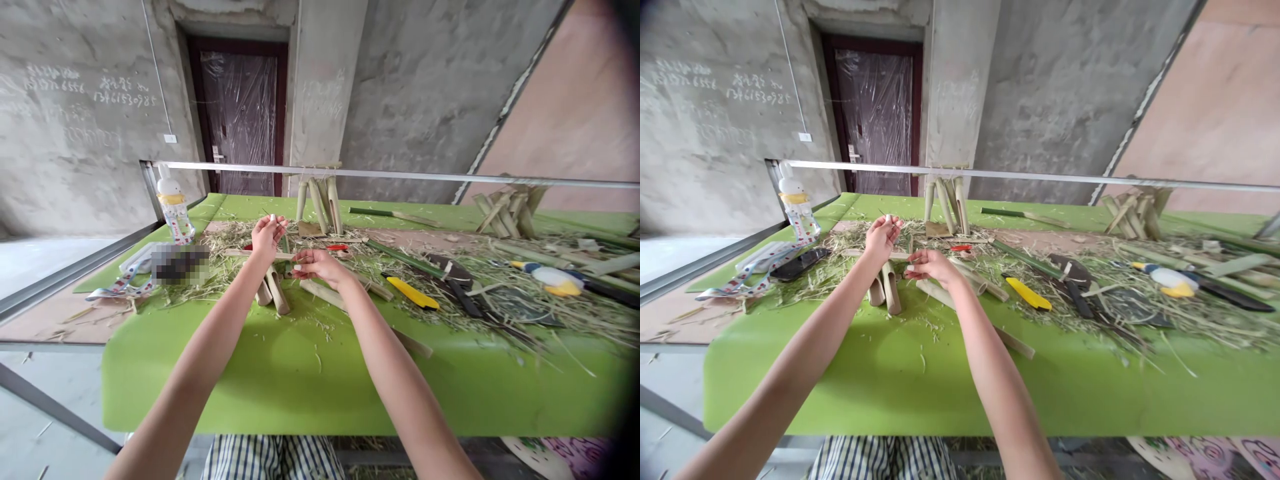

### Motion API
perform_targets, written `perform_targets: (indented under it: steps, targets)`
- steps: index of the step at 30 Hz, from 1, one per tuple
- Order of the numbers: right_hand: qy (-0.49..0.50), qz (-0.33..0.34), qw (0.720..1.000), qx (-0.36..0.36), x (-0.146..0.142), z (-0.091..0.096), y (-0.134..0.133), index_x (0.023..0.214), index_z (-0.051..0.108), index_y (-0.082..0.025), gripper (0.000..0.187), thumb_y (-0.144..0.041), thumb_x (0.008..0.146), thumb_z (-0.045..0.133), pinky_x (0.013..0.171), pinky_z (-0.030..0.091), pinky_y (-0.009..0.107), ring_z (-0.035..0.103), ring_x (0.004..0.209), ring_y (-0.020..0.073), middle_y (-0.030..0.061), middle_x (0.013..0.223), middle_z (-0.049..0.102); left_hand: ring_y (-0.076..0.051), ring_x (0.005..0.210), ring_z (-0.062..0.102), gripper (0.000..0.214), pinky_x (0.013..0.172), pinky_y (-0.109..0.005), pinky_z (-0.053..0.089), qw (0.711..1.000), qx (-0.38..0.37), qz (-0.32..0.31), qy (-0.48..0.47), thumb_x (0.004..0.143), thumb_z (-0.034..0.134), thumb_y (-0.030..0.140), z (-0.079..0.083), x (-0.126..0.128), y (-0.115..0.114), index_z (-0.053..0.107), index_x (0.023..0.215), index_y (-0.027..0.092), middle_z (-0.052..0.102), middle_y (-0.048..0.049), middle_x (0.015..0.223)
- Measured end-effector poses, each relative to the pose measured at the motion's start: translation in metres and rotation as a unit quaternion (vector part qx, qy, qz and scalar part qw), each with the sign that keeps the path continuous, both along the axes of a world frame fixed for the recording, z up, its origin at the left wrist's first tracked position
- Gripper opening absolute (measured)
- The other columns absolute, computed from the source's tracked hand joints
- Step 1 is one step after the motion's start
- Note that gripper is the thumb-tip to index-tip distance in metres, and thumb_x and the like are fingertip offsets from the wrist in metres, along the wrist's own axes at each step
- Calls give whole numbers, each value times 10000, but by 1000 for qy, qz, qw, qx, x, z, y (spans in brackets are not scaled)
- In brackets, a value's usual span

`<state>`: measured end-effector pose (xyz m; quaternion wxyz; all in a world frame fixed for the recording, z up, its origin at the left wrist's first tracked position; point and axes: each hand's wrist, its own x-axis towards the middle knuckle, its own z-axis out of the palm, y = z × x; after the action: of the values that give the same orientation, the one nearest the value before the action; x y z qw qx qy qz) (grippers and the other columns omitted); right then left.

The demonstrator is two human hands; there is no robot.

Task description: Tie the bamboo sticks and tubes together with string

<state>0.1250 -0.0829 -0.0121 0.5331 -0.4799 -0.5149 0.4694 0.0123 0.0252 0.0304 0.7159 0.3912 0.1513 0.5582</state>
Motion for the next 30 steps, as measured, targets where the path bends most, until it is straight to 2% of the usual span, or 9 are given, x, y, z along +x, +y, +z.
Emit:
perform_targets:
  steps: [3, 5, 8, 11, 13, 16, 20, 25, 30]
  targets:
    - [-59, 37, 997, -27, 4, 1, -4, 906, 600, -141, 237, -133, 691, 700, 719, 558, 309, 665, 719, 144, 42, 761, 679, -67, 696, 644, 119, 657, -171, 504, 1000, 0, 10, 2, 827, 508, 77, 2, -3, 3, 493, 743, 159, 633, 4, 744]
    - [-91, 45, 994, -41, 6, 3, -7, 1061, 572, -165, 420, -181, 671, 729, 751, 553, 341, 659, 783, 165, 62, 861, 677, -67, 687, 641, 119, 660, -176, 506, 1000, 12, 10, 12, 821, 517, 76, 2, -4, 2, 499, 736, 157, 633, 2, 747]
    - [-100, -30, 994, 12, 7, 7, -11, 1307, 390, -276, 764, -248, 640, 761, 839, 522, 375, 598, 999, 201, 92, 1153, 580, -68, 654, 633, 109, 655, -187, 509, 998, 48, 0, 34, 811, 533, 83, 2, -4, -1, 510, 728, 150, 635, -5, 745]
    - [-65, -104, 989, 84, 2, 10, -8, 1347, 312, -314, 784, -308, 681, 725, 910, 477, 353, 501, 1148, 199, 85, 1276, 482, -76, 623, 629, 96, 631, -194, 508, 995, 81, -4, 64, 807, 549, 114, -1, -1, -7, 508, 728, 151, 638, -10, 730]
    - [-31, -109, 988, 106, -4, 7, -2, 1317, 341, -289, 703, -327, 710, 693, 886, 481, 330, 536, 1088, 180, 75, 1211, 527, -84, 609, 630, 90, 619, -204, 510, 989, 112, -2, 93, 805, 558, 130, -4, 3, -13, 509, 733, 152, 643, -14, 727]
    - [-3, -82, 988, 127, -12, 0, 6, 1182, 455, -226, 504, -317, 730, 659, 700, 505, 282, 604, 786, 134, 32, 940, 614, -96, 608, 634, 76, 610, -214, 513, 976, 178, -9, 125, 798, 576, 148, -6, 9, -22, 518, 749, 158, 647, -10, 720]
    - [12, -51, 992, 117, -15, -5, 9, 966, 538, -188, 273, -355, 760, 603, 439, 328, 211, 391, 446, 60, -70, 570, 452, -106, 611, 641, 81, 569, -201, 501, 971, 202, -6, 129, 802, 584, 183, -5, 12, -24, 519, 756, 166, 646, -11, 721]
    - [37, -65, 993, 92, -14, -4, 8, 844, 561, -212, 360, -559, 755, 531, 396, 203, 228, 230, 391, 62, -92, 494, 280, -104, 646, 653, 89, 603, -197, 509, 985, 150, 27, 87, 803, 587, 176, -1, 7, -12, 510, 757, 170, 644, -9, 738]
    - [34, -119, 987, 104, -16, -12, 17, 690, 548, -202, 344, -540, 689, 615, 405, 197, 244, 243, 393, 67, -83, 474, 296, -101, 626, 646, 145, 616, -204, 509, 991, 109, 40, 63, 780, 613, 179, 1, 5, -8, 478, 728, 168, 637, 1, 701]
